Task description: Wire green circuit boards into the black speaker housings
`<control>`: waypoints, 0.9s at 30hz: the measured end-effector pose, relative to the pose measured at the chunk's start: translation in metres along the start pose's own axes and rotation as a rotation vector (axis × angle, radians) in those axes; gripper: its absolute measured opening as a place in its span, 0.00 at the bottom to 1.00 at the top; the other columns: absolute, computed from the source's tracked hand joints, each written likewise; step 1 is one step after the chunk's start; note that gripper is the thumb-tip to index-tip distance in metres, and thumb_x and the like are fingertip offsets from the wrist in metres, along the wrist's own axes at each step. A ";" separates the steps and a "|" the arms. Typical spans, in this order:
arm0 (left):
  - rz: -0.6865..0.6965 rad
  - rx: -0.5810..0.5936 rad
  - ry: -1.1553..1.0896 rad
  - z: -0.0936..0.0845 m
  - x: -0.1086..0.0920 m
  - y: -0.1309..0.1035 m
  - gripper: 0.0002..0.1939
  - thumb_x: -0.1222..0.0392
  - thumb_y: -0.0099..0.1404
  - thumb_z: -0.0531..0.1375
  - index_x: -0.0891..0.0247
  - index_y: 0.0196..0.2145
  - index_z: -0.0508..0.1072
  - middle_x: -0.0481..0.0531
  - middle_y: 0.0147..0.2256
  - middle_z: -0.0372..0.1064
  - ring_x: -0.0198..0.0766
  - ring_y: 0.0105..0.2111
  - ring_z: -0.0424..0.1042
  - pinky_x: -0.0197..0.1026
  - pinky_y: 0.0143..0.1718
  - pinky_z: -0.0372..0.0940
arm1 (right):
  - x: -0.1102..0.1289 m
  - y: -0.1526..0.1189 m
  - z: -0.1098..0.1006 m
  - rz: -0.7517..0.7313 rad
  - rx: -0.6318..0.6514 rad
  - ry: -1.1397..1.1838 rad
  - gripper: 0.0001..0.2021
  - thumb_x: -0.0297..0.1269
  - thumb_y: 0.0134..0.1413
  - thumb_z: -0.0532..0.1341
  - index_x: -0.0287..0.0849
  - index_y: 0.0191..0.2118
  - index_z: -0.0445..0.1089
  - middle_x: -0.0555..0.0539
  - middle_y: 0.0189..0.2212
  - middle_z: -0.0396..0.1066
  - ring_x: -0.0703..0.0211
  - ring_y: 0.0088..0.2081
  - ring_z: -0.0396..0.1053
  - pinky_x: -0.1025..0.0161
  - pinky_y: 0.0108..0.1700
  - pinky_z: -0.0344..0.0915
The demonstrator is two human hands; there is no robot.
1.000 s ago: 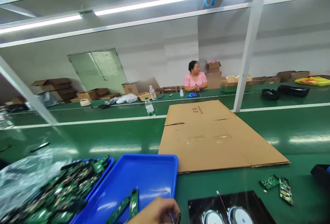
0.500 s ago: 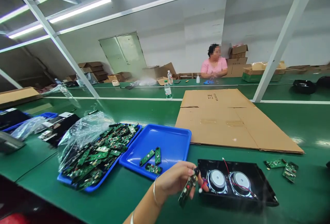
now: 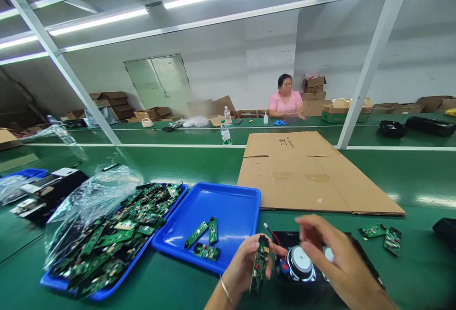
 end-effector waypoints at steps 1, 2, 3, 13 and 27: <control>-0.006 -0.008 -0.004 0.001 0.002 -0.001 0.18 0.46 0.50 0.66 0.65 0.28 0.79 0.57 0.27 0.80 0.28 0.13 0.67 0.28 0.16 0.57 | -0.001 0.010 0.013 -0.005 0.048 0.013 0.17 0.47 0.62 0.55 0.46 0.51 0.66 0.50 0.36 0.69 0.66 0.32 0.66 0.66 0.35 0.69; -0.018 -0.011 -0.006 0.002 0.004 -0.002 0.19 0.45 0.49 0.66 0.66 0.28 0.79 0.55 0.23 0.78 0.29 0.14 0.67 0.27 0.16 0.57 | -0.002 0.018 0.027 -0.012 0.092 0.030 0.15 0.47 0.61 0.55 0.47 0.49 0.67 0.50 0.36 0.68 0.67 0.31 0.65 0.67 0.34 0.68; -0.029 -0.013 -0.007 0.004 0.007 -0.003 0.19 0.45 0.49 0.67 0.66 0.28 0.79 0.52 0.19 0.76 0.30 0.13 0.67 0.28 0.15 0.56 | -0.003 0.024 0.037 -0.026 0.116 0.053 0.13 0.46 0.61 0.55 0.47 0.44 0.70 0.50 0.35 0.67 0.66 0.31 0.65 0.68 0.33 0.67; 0.025 -0.171 -0.087 -0.013 0.006 -0.001 0.14 0.51 0.55 0.67 0.62 0.36 0.81 0.53 0.26 0.79 0.36 0.22 0.75 0.33 0.25 0.65 | -0.017 0.024 0.056 -0.069 0.195 0.189 0.08 0.38 0.59 0.56 0.46 0.36 0.72 0.53 0.27 0.72 0.64 0.30 0.68 0.67 0.34 0.65; 0.133 -0.467 0.007 -0.045 -0.013 -0.011 0.20 0.71 0.52 0.66 0.56 0.31 0.59 0.52 0.42 0.80 0.42 0.42 0.78 0.39 0.40 0.72 | -0.001 0.021 0.056 -0.296 -0.075 -0.252 0.07 0.27 0.51 0.56 0.44 0.25 0.64 0.56 0.19 0.65 0.67 0.21 0.62 0.69 0.23 0.57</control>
Point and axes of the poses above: each hand's wrist, its own y-axis towards the middle knuckle, its own z-axis out of the palm, x = y × z, the point moved 10 cm from there along y, towards the middle knuckle
